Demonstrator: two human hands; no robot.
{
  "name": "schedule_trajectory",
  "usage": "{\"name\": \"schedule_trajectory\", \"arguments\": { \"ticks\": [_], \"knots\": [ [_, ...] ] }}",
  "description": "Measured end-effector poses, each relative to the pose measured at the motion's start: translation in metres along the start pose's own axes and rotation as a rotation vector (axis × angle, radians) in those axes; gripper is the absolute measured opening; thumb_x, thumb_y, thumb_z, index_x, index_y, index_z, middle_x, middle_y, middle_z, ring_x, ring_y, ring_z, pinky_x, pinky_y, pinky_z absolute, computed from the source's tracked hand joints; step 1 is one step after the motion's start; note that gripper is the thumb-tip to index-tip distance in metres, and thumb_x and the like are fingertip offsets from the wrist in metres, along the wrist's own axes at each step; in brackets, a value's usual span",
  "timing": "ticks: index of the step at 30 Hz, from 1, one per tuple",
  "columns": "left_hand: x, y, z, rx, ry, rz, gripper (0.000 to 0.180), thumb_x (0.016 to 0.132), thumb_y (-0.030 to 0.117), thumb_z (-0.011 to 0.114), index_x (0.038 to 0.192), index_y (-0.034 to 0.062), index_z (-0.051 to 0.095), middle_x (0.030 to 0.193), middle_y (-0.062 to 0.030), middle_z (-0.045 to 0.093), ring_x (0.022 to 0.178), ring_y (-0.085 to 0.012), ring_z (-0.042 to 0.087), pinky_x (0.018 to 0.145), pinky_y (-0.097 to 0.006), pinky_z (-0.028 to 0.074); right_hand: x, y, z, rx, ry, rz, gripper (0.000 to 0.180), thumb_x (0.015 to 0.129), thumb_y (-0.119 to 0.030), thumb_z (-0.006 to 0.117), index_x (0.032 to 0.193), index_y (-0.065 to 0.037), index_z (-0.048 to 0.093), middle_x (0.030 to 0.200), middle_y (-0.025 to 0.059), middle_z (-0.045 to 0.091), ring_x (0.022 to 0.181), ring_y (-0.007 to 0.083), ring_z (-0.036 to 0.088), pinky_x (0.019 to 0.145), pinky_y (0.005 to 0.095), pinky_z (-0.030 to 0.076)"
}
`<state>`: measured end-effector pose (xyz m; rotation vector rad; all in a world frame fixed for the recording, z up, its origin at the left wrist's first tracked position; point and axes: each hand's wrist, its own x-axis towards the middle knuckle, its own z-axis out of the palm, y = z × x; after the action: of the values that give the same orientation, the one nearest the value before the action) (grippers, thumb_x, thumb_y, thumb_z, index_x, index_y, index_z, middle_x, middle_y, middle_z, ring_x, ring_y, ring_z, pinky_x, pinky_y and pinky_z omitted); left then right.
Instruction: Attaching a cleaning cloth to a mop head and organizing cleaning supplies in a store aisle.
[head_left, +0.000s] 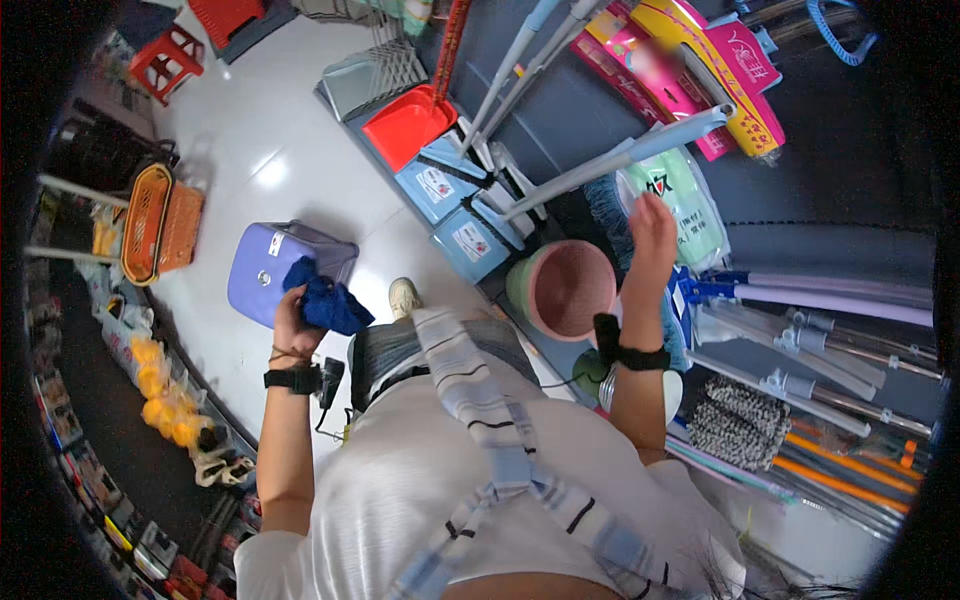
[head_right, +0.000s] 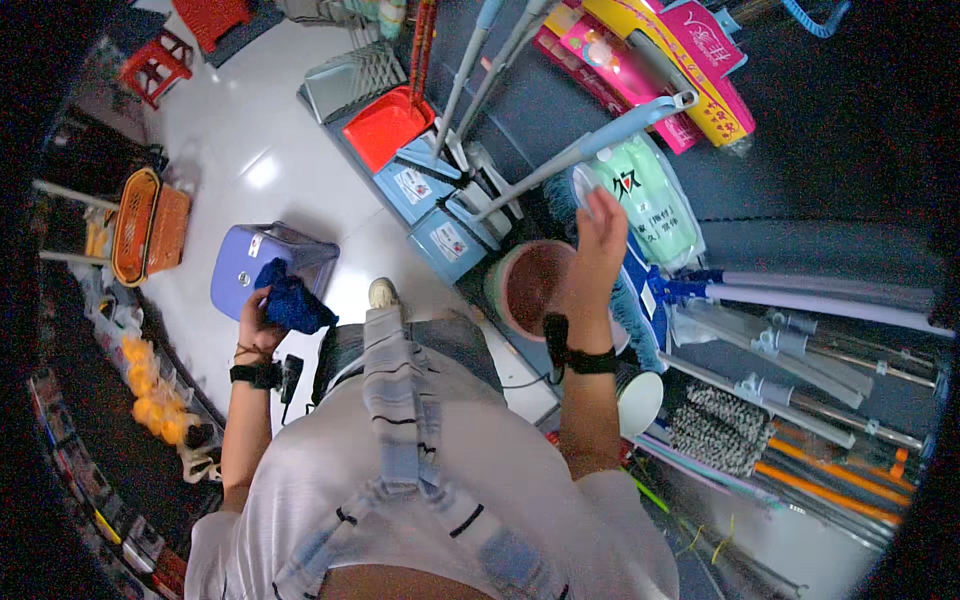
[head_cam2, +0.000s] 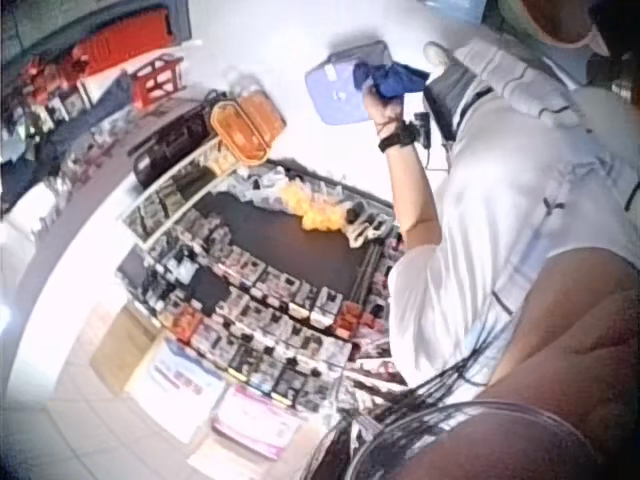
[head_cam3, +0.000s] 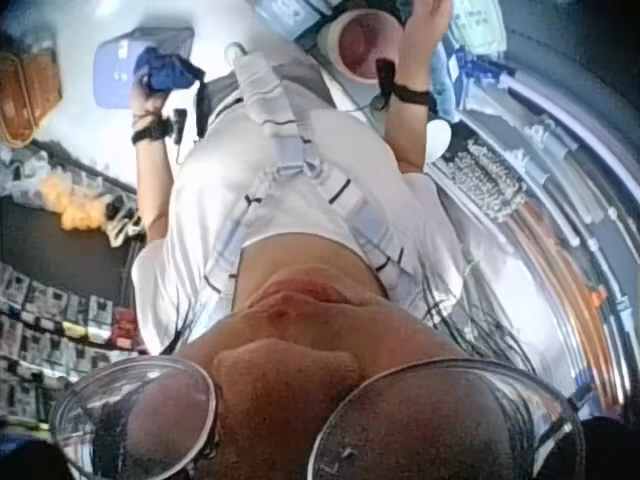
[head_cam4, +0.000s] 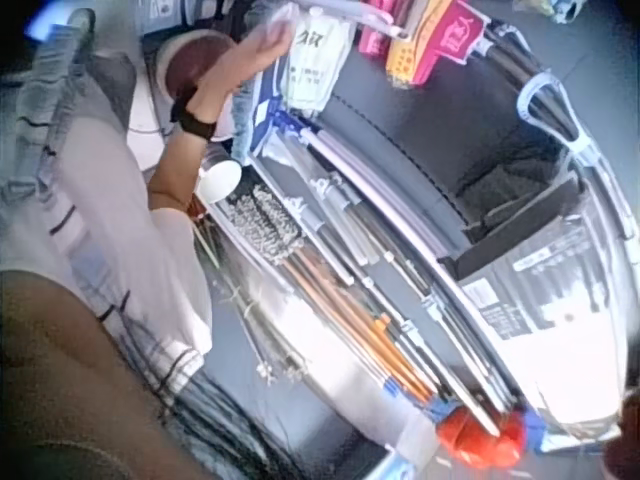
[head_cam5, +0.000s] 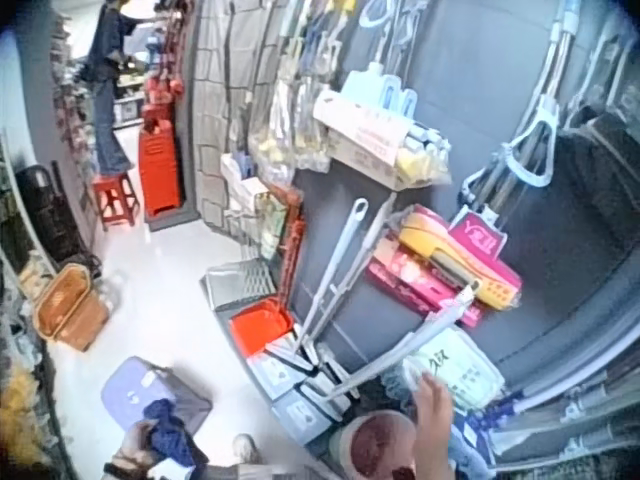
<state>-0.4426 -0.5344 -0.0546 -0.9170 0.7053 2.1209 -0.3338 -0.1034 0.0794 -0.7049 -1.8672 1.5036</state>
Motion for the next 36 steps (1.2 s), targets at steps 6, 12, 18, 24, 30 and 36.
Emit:
{"name": "schedule_trajectory", "arguments": {
  "ticks": [6, 12, 18, 24, 30, 36],
  "knots": [
    [0.022, 0.034, -0.066, -0.026, 0.118, 0.067, 0.019, 0.080, 0.015, 0.049, 0.093, 0.0018, 0.056, 0.090, -0.0109, 0.062, 0.090, -0.0273, 0.059, 0.088, -0.040, 0.045, 0.045, -0.010, 0.014, 0.083, 0.037, 0.134, 0.047, 0.083, -0.003, 0.056, 0.126, 0.004, 0.037, 0.129, 0.0193, 0.041, 0.121, 0.0261, 0.040, 0.100, 0.0337, 0.033],
    [0.008, 0.020, -0.016, -0.128, 0.088, 0.003, 0.035, 0.082, 0.015, 0.047, 0.113, 0.0002, 0.054, 0.113, -0.0165, 0.058, 0.100, -0.0297, 0.057, 0.090, -0.040, 0.046, 0.080, 0.028, 0.022, 0.083, -0.034, 0.181, 0.059, 0.074, -0.002, 0.068, 0.123, 0.003, 0.036, 0.118, 0.0137, 0.047, 0.113, 0.0225, 0.045, 0.097, 0.0318, 0.035],
    [0.005, 0.020, -0.016, -0.148, 0.078, 0.022, 0.042, 0.081, 0.014, 0.047, 0.120, -0.0009, 0.050, 0.117, -0.0170, 0.056, 0.107, -0.0303, 0.054, 0.098, -0.042, 0.039, 0.105, 0.057, 0.019, 0.174, -0.135, 0.232, 0.075, 0.068, -0.002, 0.074, 0.130, -0.004, 0.031, 0.114, 0.0091, 0.047, 0.105, 0.0203, 0.047, 0.093, 0.0317, 0.039],
    [0.015, 0.033, 0.002, -0.109, 0.206, 0.043, 0.036, 0.082, 0.016, 0.047, 0.112, -0.0022, 0.052, 0.107, -0.0160, 0.059, 0.102, -0.0307, 0.055, 0.096, -0.041, 0.039, 0.113, 0.070, 0.026, 0.184, -0.129, 0.273, 0.089, 0.067, -0.004, 0.076, 0.138, -0.007, 0.022, 0.122, 0.0117, 0.041, 0.112, 0.0221, 0.042, 0.097, 0.0323, 0.035],
    [0.022, 0.052, 0.018, -0.025, 0.041, 0.026, 0.038, 0.082, 0.016, 0.045, 0.116, -0.0015, 0.050, 0.113, -0.0160, 0.057, 0.106, -0.0306, 0.053, 0.098, -0.042, 0.038, 0.110, 0.071, 0.047, -0.019, -0.044, 0.193, 0.081, 0.069, -0.005, 0.074, 0.135, -0.003, 0.028, 0.123, 0.0128, 0.039, 0.110, 0.0196, 0.044, 0.093, 0.0293, 0.037],
    [0.045, 0.100, 0.007, 0.082, -0.069, -0.083, 0.044, 0.080, 0.012, 0.048, 0.122, 0.0010, 0.049, 0.121, -0.0169, 0.052, 0.112, -0.0308, 0.050, 0.099, -0.041, 0.037, 0.061, 0.072, 0.104, -0.129, 0.049, 0.054, 0.069, 0.070, -0.005, 0.073, 0.129, -0.007, 0.037, 0.112, 0.0075, 0.042, 0.094, 0.0156, 0.047, 0.084, 0.0263, 0.039]
  ]
}}
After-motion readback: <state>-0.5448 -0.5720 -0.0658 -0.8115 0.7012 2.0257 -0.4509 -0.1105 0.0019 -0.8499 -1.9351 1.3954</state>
